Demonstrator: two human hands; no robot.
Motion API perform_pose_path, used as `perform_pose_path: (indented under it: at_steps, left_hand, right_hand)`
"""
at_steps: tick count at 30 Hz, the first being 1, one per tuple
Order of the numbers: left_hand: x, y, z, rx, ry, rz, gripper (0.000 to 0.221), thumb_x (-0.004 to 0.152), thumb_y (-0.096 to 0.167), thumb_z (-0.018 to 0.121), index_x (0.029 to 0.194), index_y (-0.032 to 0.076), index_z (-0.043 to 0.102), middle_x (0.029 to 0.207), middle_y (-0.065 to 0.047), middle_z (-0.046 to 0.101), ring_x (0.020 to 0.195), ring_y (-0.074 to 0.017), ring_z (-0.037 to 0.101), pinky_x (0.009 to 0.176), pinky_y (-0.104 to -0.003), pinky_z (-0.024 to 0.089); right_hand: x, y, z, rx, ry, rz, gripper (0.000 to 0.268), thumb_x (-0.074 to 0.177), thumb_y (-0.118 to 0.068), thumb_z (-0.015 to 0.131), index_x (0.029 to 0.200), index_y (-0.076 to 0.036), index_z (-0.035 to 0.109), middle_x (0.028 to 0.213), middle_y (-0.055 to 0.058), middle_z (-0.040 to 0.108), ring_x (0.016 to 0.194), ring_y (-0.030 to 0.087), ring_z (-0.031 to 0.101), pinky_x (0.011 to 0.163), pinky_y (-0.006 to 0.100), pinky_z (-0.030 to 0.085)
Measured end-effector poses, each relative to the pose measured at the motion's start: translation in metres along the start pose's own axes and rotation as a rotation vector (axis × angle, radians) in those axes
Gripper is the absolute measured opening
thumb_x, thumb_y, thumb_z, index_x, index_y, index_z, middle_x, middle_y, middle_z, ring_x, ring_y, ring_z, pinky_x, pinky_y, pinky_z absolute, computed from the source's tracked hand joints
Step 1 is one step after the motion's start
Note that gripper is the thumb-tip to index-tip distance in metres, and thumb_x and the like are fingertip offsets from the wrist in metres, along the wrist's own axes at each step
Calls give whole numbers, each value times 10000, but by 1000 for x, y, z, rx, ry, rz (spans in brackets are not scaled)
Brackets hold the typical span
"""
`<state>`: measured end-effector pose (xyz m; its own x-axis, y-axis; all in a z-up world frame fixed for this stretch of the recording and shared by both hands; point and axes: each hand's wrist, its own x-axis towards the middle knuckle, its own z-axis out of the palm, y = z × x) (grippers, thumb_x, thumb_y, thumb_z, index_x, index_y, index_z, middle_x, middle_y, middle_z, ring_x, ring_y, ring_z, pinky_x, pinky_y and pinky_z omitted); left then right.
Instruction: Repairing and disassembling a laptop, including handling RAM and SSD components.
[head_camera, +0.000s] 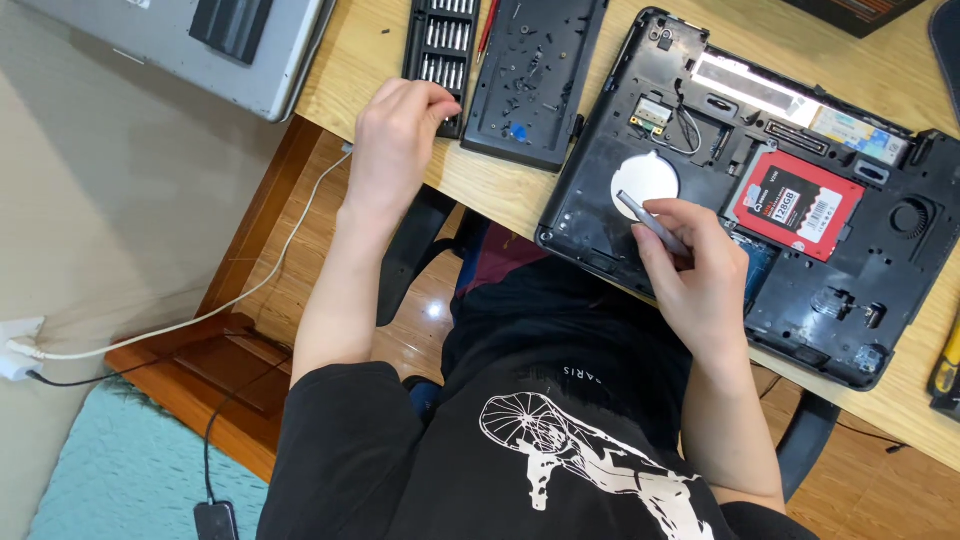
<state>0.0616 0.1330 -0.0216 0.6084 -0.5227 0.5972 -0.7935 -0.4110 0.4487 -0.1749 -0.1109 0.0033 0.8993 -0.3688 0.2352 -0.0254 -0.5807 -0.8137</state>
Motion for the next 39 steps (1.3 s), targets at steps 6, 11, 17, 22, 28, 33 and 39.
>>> perform_pose_path:
  at_steps: [6, 11, 17, 22, 28, 33, 39]
  left_hand:
    - [-7, 53, -7, -435, 16, -251, 42, 981, 26, 723, 1013, 1, 733, 960, -90, 751, 879, -203, 731, 767, -314, 592]
    - [-22, 114, 7, -930, -252, -295, 134, 946, 55, 778, 1072, 11, 764, 1004, -74, 764, 904, -133, 734, 797, -250, 588]
    - [-34, 123, 19, -1120, -249, -430, 119, 980, 57, 741, 1093, 23, 758, 1059, -59, 764, 952, -100, 729, 816, -219, 585]
    - [-36, 122, 22, -1132, -230, -459, 112, 985, 85, 738, 1082, 35, 763, 1089, -56, 773, 959, -81, 730, 808, -198, 576]
    - [-47, 121, 32, -1069, -224, -465, 104, 966, 87, 765, 1057, 37, 774, 1088, -68, 780, 906, -81, 708, 735, -187, 527]
    - [-14, 94, 20, -1117, -257, -335, 234, 960, 99, 731, 1192, 67, 718, 1134, -39, 732, 1038, -111, 717, 912, -256, 595]
    - [30, 24, 39, -152, -171, -70, 128, 931, 123, 808, 1023, 35, 797, 974, -76, 714, 981, -261, 619, 880, -383, 506]
  right_hand:
    - [5, -16, -4, -66, 14, -71, 231, 1004, 20, 750, 1221, -15, 679, 919, 68, 682, 754, 80, 603, 649, 219, 466]
    - [-3, -22, -3, -79, -44, -188, 281, 946, 34, 764, 1219, -24, 732, 939, 83, 685, 687, 116, 582, 609, 257, 448]
    - [-7, -21, -9, -61, -32, -209, 284, 927, 30, 778, 1202, -31, 740, 951, 76, 690, 682, 102, 591, 610, 257, 459]
    - [-9, -21, -7, -81, -29, -213, 285, 909, 22, 799, 1184, -38, 752, 925, 69, 681, 666, 105, 588, 597, 263, 454]
    - [-13, -19, -5, -64, -36, -224, 307, 894, 18, 812, 1188, -44, 754, 914, 63, 668, 707, 110, 597, 620, 261, 462]
    - [-10, -13, -13, 19, -38, -168, 297, 900, 36, 795, 1186, -25, 742, 940, 71, 679, 763, 109, 609, 645, 244, 464]
    - [-10, -3, -18, -4, 70, -91, 255, 957, 67, 774, 1203, 10, 736, 928, 77, 661, 747, 102, 568, 622, 213, 409]
